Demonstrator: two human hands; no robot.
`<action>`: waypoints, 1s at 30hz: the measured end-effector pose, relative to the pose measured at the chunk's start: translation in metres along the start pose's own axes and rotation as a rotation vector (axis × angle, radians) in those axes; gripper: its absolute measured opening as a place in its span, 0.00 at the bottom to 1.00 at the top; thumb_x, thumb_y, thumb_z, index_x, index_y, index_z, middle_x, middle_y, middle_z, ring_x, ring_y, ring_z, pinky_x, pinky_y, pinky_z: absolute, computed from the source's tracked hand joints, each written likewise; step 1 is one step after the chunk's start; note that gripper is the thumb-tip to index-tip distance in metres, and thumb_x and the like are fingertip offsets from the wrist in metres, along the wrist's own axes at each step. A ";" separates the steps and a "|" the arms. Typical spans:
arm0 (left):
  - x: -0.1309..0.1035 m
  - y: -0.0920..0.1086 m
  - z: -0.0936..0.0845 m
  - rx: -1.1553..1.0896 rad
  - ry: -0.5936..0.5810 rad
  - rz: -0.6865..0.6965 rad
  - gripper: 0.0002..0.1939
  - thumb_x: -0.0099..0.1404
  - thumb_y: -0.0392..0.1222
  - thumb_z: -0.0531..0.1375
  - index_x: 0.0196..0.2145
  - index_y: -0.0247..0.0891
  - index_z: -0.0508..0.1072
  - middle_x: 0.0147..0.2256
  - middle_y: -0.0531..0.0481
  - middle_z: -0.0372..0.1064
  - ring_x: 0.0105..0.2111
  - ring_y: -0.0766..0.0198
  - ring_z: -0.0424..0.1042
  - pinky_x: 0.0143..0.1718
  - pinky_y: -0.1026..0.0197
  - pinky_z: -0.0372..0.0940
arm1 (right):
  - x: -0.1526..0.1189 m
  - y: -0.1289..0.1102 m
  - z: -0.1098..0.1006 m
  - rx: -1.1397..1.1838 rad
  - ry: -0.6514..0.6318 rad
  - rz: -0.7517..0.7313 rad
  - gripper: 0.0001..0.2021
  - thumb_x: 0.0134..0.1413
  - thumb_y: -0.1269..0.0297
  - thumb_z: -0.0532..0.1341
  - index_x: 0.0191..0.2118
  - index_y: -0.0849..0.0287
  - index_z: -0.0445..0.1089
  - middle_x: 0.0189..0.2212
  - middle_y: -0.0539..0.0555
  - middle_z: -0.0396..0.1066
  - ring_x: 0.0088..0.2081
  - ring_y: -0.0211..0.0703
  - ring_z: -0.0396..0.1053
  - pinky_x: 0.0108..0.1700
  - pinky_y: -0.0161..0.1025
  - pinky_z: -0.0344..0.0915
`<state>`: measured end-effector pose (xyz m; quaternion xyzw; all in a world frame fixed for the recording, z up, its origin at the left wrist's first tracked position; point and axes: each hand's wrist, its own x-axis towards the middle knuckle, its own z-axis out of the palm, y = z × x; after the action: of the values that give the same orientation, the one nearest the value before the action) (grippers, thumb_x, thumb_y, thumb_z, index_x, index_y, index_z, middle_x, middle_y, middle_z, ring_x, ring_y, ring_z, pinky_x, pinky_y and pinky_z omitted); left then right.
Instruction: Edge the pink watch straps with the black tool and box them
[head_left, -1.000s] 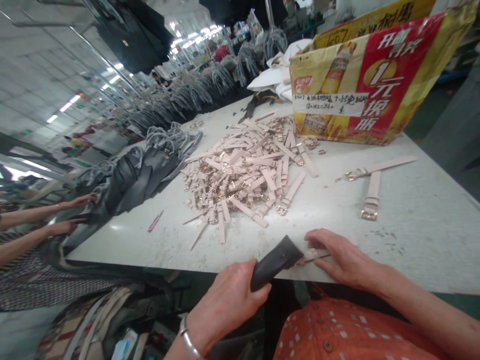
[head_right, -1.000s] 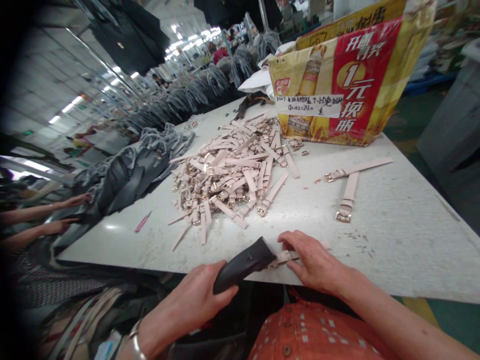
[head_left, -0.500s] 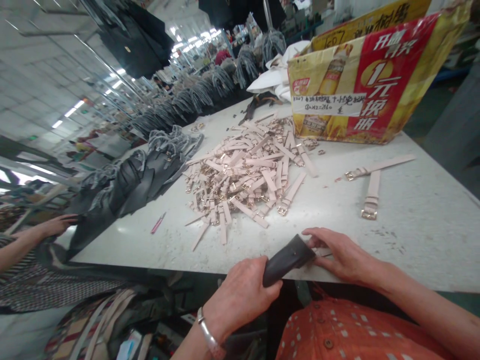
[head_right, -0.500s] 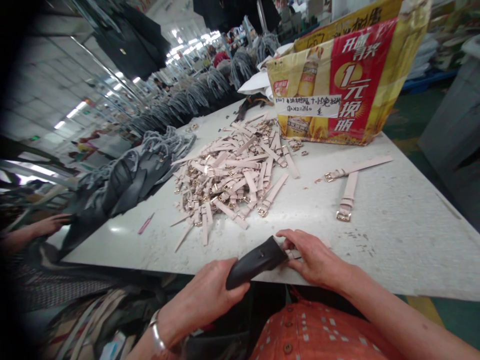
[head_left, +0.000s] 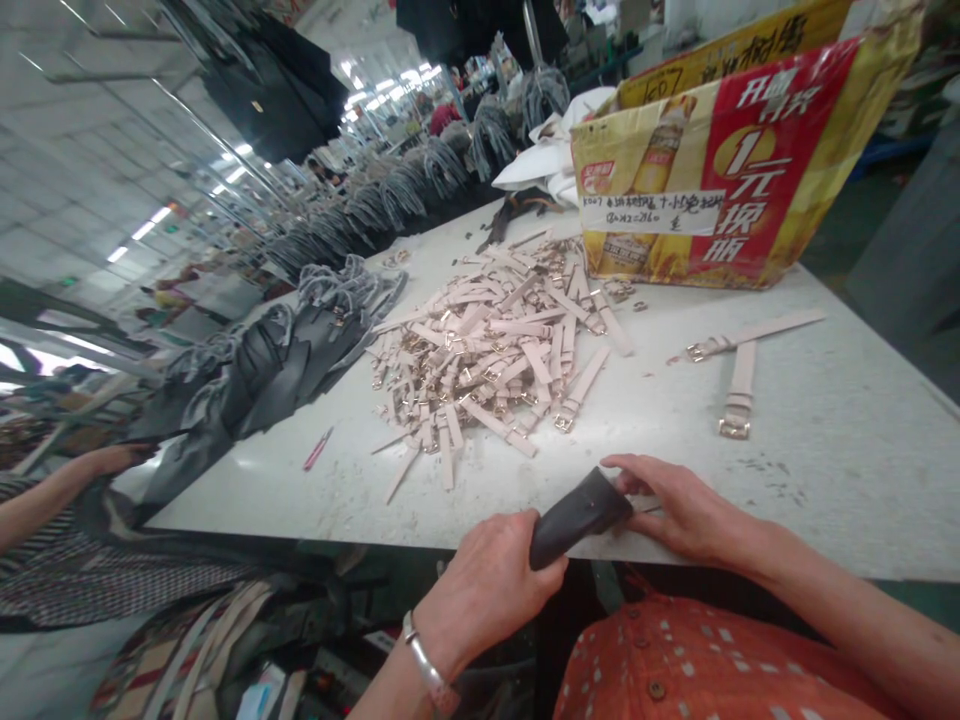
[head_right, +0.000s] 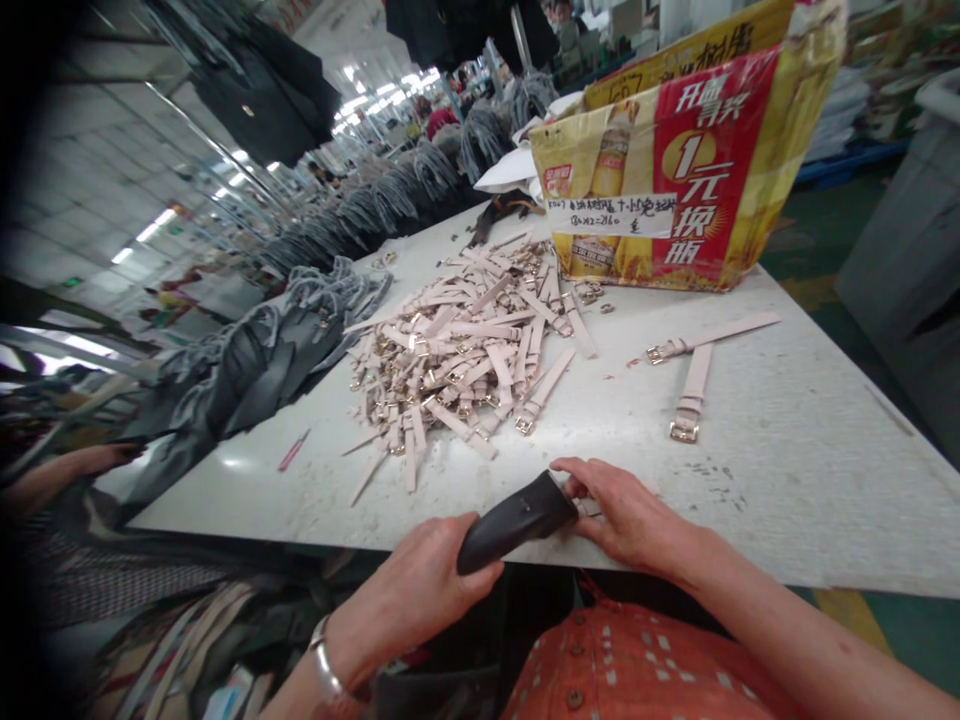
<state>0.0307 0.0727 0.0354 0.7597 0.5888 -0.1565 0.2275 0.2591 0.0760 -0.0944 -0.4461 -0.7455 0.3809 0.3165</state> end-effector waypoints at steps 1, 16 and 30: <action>0.001 -0.003 0.001 -0.015 0.011 -0.005 0.12 0.60 0.49 0.53 0.32 0.40 0.70 0.30 0.48 0.73 0.32 0.59 0.72 0.28 0.64 0.57 | 0.000 0.000 0.000 -0.004 -0.001 -0.001 0.30 0.47 0.72 0.62 0.58 0.55 0.57 0.38 0.53 0.70 0.39 0.42 0.68 0.43 0.40 0.65; -0.016 -0.001 -0.004 0.041 -0.041 -0.030 0.13 0.61 0.50 0.53 0.36 0.40 0.70 0.33 0.47 0.73 0.36 0.56 0.72 0.35 0.61 0.60 | 0.000 -0.002 -0.002 0.000 -0.016 0.022 0.29 0.46 0.73 0.61 0.57 0.56 0.60 0.39 0.54 0.71 0.39 0.43 0.70 0.44 0.41 0.66; -0.018 -0.032 0.005 -0.130 0.122 -0.114 0.14 0.62 0.50 0.53 0.34 0.37 0.70 0.28 0.51 0.71 0.29 0.63 0.69 0.29 0.64 0.57 | 0.002 -0.014 -0.014 -0.095 -0.123 -0.007 0.14 0.48 0.74 0.58 0.43 0.57 0.65 0.37 0.54 0.69 0.37 0.43 0.67 0.40 0.39 0.63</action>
<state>-0.0045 0.0615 0.0347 0.7166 0.6528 -0.0842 0.2306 0.2635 0.0780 -0.0755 -0.4335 -0.7824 0.3708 0.2500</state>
